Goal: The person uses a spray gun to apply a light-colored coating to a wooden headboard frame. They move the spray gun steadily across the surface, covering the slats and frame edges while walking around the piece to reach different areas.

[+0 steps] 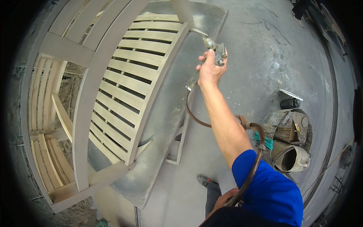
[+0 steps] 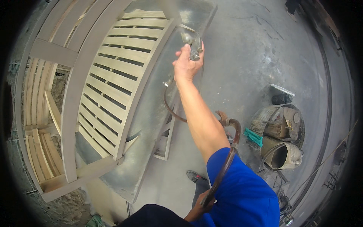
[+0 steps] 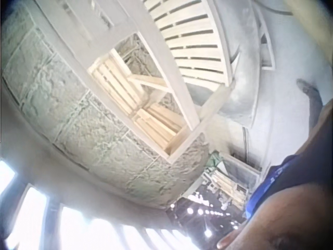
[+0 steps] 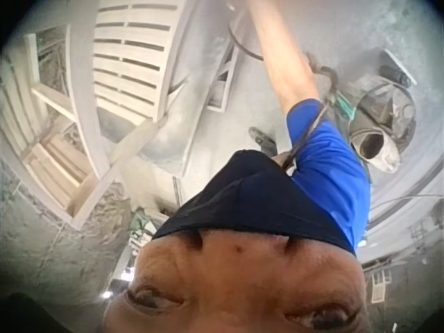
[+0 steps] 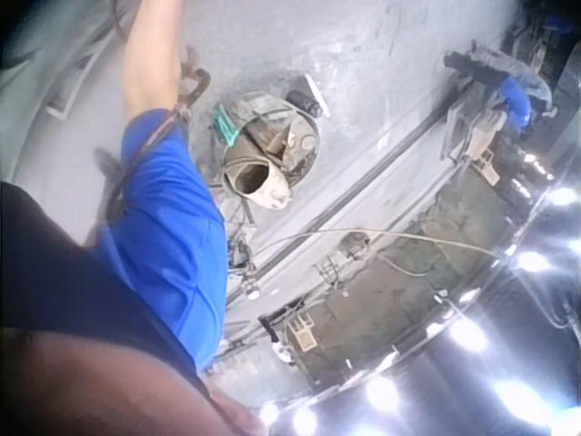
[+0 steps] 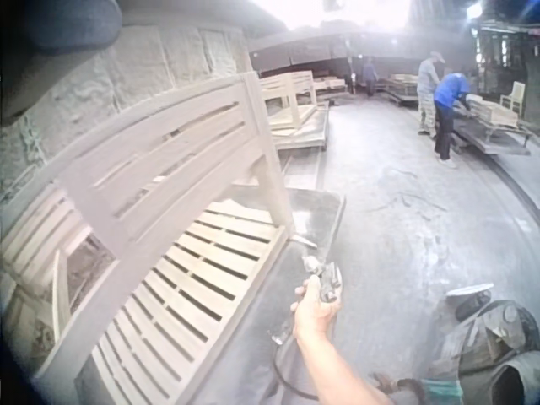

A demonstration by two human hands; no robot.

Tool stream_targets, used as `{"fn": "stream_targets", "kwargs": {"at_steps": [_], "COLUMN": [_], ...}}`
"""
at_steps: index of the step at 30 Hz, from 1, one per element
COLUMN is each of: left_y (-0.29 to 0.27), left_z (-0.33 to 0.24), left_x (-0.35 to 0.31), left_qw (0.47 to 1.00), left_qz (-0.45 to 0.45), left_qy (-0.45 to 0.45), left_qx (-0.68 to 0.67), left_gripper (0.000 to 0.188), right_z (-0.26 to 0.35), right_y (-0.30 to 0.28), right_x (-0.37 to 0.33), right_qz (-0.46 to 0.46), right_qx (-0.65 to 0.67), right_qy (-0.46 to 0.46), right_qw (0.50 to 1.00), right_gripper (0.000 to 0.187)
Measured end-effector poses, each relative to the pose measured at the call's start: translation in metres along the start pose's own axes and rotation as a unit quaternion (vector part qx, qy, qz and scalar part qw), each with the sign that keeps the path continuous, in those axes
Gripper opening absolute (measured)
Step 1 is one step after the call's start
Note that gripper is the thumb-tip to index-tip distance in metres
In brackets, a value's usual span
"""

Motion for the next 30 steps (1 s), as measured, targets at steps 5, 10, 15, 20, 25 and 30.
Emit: {"fn": "stream_targets", "kwargs": {"at_steps": [5, 10, 15, 20, 25, 30], "left_y": [-0.01, -0.018, -0.012, -0.005, 0.008, 0.014], "left_z": [-0.001, 0.003, 0.012, 0.012, -0.006, -0.039], "left_x": [-0.015, -0.036, -0.039, -0.03, -0.005, 0.039], "left_qw": [1.0, 0.999, 0.999, 0.995, 0.986, 0.981], "left_qz": [0.005, -0.016, 0.025, -0.022, -0.077, -0.075], "left_qy": [-0.018, -0.049, 0.023, 0.102, 0.147, 0.162], "left_qx": [-0.001, -0.002, 0.029, -0.002, 0.01, 0.079], "left_gripper": [0.042, 0.041, 0.042, 0.033, 0.026, 0.026], "right_z": [-0.002, 0.027, 0.027, 0.031, 0.063, 0.088], "right_y": [-0.014, 0.012, 0.006, -0.031, -0.049, -0.03], "right_x": [-0.021, -0.022, -0.032, -0.042, 0.009, 0.105], "right_qz": [-0.026, 0.101, 0.003, 0.001, 0.091, 0.2], "right_qx": [-0.01, 0.06, -0.015, -0.05, -0.208, -0.422], "right_qy": [0.023, -0.134, -0.016, 0.036, -0.035, -0.273], "right_qw": [0.999, 0.984, 1.0, 0.998, 0.973, 0.841], "right_gripper": [0.054, 0.054, 0.052, 0.056, 0.054, 0.048]}}
Point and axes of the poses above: each hand's wrist, its own x-axis towards the middle knuckle, its own y-axis out of the palm, z = x × y, the point moved 3 cm from there along x, towards the middle knuckle, and after that the axes turned 3 degrees about x, right-handed, at the moved point
